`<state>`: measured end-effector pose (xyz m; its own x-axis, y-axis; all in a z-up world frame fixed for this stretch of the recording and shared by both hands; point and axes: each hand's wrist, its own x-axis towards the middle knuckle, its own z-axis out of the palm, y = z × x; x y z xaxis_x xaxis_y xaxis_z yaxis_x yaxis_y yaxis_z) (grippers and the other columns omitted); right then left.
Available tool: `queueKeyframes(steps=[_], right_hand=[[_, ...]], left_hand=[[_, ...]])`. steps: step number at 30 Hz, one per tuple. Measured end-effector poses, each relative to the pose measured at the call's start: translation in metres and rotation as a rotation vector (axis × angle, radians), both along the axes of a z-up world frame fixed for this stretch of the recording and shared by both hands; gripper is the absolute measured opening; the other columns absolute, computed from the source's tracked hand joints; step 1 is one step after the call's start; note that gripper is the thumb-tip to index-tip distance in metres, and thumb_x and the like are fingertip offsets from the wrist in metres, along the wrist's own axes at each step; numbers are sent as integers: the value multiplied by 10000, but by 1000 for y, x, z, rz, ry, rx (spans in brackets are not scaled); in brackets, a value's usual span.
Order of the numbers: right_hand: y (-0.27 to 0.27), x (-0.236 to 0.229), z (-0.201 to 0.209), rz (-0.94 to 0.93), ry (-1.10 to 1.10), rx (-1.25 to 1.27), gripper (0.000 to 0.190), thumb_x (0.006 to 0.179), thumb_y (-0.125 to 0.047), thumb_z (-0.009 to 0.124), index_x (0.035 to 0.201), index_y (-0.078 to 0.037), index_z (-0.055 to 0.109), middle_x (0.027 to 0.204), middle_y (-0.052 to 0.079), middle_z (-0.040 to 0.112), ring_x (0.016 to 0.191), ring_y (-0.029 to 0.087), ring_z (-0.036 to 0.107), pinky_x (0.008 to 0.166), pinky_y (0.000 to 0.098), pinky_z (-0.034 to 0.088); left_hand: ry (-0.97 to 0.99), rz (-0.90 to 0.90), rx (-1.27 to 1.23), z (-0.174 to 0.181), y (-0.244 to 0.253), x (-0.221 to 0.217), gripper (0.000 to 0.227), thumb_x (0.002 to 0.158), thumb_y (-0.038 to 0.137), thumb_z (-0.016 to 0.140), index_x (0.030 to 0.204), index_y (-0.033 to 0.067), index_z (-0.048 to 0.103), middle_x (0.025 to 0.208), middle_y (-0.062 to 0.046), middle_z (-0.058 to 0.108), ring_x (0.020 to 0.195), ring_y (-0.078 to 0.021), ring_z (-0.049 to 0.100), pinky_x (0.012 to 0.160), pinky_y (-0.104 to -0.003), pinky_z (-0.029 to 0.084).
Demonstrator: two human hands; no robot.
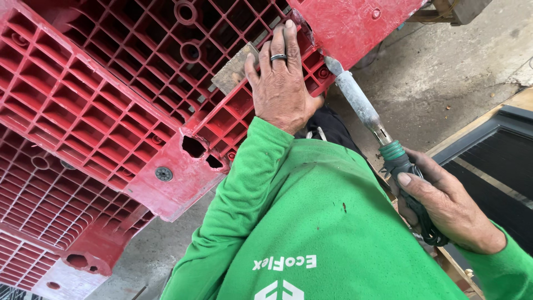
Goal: The person cuts a section from a red plastic crate, positions it into a damaged area of a larger red plastic pallet, and uses a soldering iron to melt and fuse the plastic edges together. A small wooden block is used as a backing support during the welding process.
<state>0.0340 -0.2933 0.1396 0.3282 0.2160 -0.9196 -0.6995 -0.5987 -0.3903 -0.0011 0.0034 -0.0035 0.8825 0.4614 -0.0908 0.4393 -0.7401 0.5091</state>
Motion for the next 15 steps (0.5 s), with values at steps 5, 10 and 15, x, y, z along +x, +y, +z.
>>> queueKeyframes(steps=[5,10,15], right_hand=[[-3,-1,-1,-33,17,24,671,1020,-250,624,1643,-77,444,928,71,627,623,140,593,468,290,492],[-4,-3,-2,-52,24,54,661,1027,-256,621,1640,-77,449,905,78,627,619,135,584,471,282,485],[-2,-3,-2,-46,16,33,646,1020,-254,619,1626,-86,470,892,50,604,614,126,562,465,282,474]], left_hand=[[-15,0,12,-2,-2,-2,1436,492,499,961,1585,62,140,1554,-103,354,1381,-330,423,1183,-633,280],[-26,-3,43,-5,-3,-3,1421,512,488,952,1596,53,141,1568,-113,351,1402,-332,414,1188,-629,283],[-13,0,31,-4,-2,-2,1422,507,498,956,1585,59,140,1555,-111,359,1397,-325,415,1182,-634,278]])
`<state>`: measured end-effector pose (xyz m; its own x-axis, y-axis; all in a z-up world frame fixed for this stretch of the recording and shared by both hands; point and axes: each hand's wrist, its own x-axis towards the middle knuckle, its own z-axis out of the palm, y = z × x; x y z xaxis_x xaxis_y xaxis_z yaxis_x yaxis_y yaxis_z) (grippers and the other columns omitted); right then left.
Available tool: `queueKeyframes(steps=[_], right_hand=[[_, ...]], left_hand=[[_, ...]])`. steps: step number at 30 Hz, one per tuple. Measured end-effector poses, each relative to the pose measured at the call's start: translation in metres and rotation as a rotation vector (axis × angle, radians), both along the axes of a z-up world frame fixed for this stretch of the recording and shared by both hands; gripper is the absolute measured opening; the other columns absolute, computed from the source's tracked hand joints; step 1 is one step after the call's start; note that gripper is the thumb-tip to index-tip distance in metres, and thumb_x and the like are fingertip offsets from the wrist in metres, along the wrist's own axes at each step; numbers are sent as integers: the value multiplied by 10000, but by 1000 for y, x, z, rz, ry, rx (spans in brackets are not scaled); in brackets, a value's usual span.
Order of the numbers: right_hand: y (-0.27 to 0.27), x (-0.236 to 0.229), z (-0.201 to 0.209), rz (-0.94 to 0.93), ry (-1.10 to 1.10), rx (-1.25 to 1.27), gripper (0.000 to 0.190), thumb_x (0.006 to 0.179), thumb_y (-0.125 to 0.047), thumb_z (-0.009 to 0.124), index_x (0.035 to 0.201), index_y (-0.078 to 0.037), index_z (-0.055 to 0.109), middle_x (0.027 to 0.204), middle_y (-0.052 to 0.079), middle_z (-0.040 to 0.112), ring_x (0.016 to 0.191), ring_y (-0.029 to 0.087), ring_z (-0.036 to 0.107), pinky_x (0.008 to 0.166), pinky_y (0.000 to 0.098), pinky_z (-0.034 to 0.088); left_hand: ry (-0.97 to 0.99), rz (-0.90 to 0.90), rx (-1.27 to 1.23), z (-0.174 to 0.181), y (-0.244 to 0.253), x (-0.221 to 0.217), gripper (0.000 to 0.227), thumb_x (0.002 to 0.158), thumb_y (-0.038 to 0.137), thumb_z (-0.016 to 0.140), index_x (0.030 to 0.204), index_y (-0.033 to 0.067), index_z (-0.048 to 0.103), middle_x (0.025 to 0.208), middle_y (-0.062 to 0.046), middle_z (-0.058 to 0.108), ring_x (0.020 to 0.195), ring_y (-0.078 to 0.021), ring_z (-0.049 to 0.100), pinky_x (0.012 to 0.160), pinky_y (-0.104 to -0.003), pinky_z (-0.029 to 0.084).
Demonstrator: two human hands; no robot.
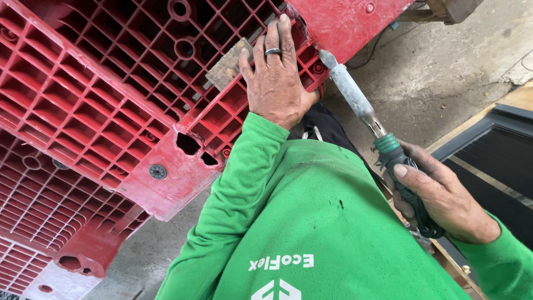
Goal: The person cuts a section from a red plastic crate, positions it into a damaged area of a larger red plastic pallet, and uses a soldering iron to melt and fuse the plastic edges together. A small wooden block is used as a backing support during the welding process.
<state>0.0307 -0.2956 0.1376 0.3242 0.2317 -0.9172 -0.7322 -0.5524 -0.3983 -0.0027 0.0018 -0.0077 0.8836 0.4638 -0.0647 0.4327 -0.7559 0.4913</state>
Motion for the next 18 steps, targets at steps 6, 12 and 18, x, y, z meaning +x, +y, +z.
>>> queueKeyframes(steps=[6,12,18], right_hand=[[11,4,4,9,-3,27,634,1037,-243,612,1633,-79,470,875,44,578,628,124,561,480,280,476],[12,3,8,61,-116,-58,634,988,-222,575,1594,-72,465,856,36,571,603,112,520,480,275,448],[-5,-7,12,-54,-47,66,655,1039,-233,588,1637,-15,436,882,102,631,582,136,585,449,270,492]], left_hand=[[-2,-15,-16,4,2,0,1434,497,494,961,1586,61,135,1561,-114,349,1410,-338,399,1187,-622,274],[-10,-9,-46,7,4,1,1437,500,493,970,1582,68,126,1561,-112,343,1414,-340,400,1184,-633,266],[7,-16,-51,3,3,-2,1446,497,483,969,1593,58,126,1571,-120,348,1415,-354,400,1195,-632,264]])
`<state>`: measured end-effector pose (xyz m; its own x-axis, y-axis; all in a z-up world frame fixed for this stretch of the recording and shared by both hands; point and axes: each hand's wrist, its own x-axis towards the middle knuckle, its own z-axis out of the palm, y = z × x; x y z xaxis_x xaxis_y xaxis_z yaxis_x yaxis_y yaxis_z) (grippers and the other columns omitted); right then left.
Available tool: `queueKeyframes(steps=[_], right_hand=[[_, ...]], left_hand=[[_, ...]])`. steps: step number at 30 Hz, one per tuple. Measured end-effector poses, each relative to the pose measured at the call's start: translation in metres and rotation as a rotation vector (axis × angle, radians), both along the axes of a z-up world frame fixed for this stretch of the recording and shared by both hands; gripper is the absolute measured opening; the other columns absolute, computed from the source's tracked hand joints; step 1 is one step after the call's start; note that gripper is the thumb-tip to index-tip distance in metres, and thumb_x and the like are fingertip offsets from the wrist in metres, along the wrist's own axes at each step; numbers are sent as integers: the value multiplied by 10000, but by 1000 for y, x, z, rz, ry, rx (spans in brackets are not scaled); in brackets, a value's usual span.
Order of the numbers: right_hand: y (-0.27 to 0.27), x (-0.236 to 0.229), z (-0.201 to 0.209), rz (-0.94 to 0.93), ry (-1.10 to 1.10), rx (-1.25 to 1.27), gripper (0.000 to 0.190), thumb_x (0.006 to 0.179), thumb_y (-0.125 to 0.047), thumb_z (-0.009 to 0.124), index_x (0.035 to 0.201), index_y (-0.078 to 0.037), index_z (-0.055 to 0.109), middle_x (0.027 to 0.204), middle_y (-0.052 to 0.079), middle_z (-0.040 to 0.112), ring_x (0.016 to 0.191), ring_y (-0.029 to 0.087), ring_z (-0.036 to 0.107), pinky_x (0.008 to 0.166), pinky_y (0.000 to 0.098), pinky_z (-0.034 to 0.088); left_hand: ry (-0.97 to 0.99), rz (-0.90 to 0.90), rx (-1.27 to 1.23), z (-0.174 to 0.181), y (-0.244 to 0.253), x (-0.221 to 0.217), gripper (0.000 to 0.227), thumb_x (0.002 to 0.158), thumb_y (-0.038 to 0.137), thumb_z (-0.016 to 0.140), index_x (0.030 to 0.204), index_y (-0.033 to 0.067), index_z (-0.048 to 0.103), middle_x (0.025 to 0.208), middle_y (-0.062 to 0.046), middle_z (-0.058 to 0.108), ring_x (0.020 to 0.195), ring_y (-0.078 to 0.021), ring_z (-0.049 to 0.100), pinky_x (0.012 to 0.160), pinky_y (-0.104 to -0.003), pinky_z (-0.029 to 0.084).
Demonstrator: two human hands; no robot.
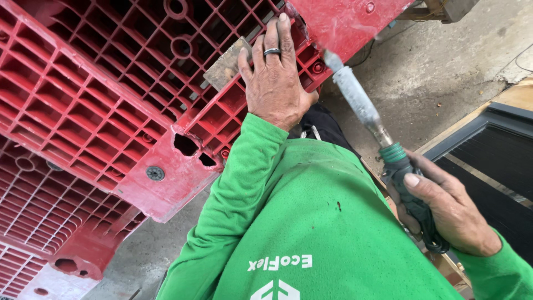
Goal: The person cuts a section from a red plastic crate, positions it into a damaged area of a larger red plastic pallet, and uses a soldering iron to melt and fuse the plastic edges together. A small wooden block is used as a backing support during the welding process.
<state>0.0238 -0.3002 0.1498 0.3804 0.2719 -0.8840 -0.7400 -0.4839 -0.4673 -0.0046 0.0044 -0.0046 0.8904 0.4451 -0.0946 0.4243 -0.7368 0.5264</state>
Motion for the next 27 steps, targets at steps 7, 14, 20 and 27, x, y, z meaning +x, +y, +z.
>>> queueKeyframes(steps=[7,14,20,27], right_hand=[[13,0,-8,28,38,-75,676,991,-250,599,1617,-43,453,878,82,640,551,116,558,430,246,447],[22,9,-6,17,46,-28,666,1018,-262,576,1630,-40,436,885,71,623,547,111,544,420,241,429],[17,8,-8,54,52,-81,679,1019,-275,581,1648,-65,433,869,84,620,551,119,543,425,256,434],[22,7,-10,62,24,-56,695,1019,-289,597,1648,-59,411,889,79,619,567,118,551,439,262,456]], left_hand=[[-75,17,30,-2,-1,3,1372,621,514,969,1607,52,135,1570,-123,342,1407,-344,418,1198,-637,264],[9,-2,-3,3,3,4,1368,527,427,932,1594,50,163,1577,-127,342,1398,-339,413,1203,-619,270],[18,-7,-7,3,2,3,1373,520,414,925,1597,53,154,1572,-127,336,1394,-336,415,1205,-618,256],[-11,-4,-19,3,4,3,1362,523,385,929,1589,45,154,1572,-134,335,1395,-339,411,1202,-620,248]])
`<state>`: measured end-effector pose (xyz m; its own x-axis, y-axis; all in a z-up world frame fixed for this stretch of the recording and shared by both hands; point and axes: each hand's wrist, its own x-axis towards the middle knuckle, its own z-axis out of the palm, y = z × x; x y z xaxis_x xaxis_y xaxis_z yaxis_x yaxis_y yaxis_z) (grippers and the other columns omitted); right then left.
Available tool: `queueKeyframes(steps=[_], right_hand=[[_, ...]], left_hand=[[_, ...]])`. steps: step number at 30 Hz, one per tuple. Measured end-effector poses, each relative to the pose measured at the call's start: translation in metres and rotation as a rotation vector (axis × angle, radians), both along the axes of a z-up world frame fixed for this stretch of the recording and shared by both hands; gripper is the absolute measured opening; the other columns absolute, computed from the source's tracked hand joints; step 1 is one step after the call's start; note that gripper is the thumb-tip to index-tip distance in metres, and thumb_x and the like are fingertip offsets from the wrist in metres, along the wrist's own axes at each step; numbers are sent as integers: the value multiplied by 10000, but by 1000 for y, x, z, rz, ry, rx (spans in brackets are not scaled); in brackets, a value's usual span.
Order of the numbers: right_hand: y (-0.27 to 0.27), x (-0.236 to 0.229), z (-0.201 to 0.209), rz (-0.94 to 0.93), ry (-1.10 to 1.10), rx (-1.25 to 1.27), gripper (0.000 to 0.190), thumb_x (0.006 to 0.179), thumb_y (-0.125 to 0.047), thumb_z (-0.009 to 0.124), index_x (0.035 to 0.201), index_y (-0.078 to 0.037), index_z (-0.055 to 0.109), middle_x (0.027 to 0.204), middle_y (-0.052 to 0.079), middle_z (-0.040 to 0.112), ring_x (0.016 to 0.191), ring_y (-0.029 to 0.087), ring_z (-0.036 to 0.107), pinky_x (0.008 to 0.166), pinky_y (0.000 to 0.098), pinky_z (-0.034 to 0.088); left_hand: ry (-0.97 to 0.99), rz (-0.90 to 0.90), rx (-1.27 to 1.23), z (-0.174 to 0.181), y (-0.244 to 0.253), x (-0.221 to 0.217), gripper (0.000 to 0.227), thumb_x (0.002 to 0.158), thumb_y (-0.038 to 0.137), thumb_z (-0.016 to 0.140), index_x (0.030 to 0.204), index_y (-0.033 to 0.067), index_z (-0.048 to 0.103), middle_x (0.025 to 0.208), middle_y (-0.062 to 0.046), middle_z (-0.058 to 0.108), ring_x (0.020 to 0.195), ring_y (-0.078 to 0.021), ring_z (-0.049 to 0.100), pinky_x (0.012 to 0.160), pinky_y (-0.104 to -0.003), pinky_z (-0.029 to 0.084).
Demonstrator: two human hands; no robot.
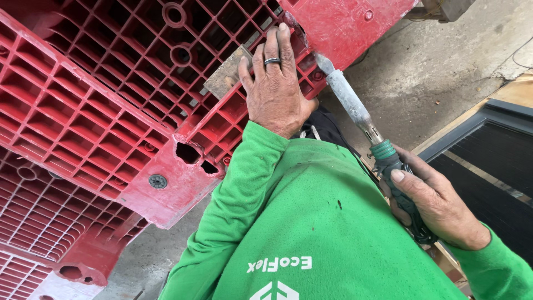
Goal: The person cuts a section from a red plastic crate, positions it into a damaged area of a larger red plastic pallet, and uses a soldering iron to melt and fuse the plastic edges together. A small wooden block is used as a backing support during the welding process.
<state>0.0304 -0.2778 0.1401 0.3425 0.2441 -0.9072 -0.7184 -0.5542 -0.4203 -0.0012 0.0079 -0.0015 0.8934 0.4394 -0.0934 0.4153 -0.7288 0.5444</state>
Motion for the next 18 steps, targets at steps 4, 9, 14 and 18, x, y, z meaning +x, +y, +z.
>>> queueKeyframes(steps=[4,9,14,18], right_hand=[[8,2,0,6,-12,27,691,1018,-303,602,1643,-70,422,856,80,615,543,116,547,415,263,459],[18,8,0,-1,-9,26,671,1010,-299,594,1623,-74,438,860,71,629,546,106,554,418,246,454],[24,12,3,-23,14,77,654,1017,-292,591,1620,-87,443,846,72,625,542,97,547,414,240,447],[30,14,2,0,-7,-7,643,989,-286,589,1589,-92,466,874,60,628,564,97,541,439,237,441]], left_hand=[[25,2,-10,1,0,0,1393,496,407,943,1587,50,155,1570,-128,338,1389,-346,408,1204,-619,247],[11,4,-18,1,0,-1,1425,504,458,965,1595,64,139,1564,-115,345,1404,-339,406,1206,-627,250],[8,6,-22,0,0,-2,1430,501,458,969,1594,67,134,1566,-113,343,1402,-341,406,1204,-624,255],[-12,4,-28,-1,1,-1,1431,501,450,970,1596,70,130,1570,-115,334,1408,-336,406,1212,-619,258]])
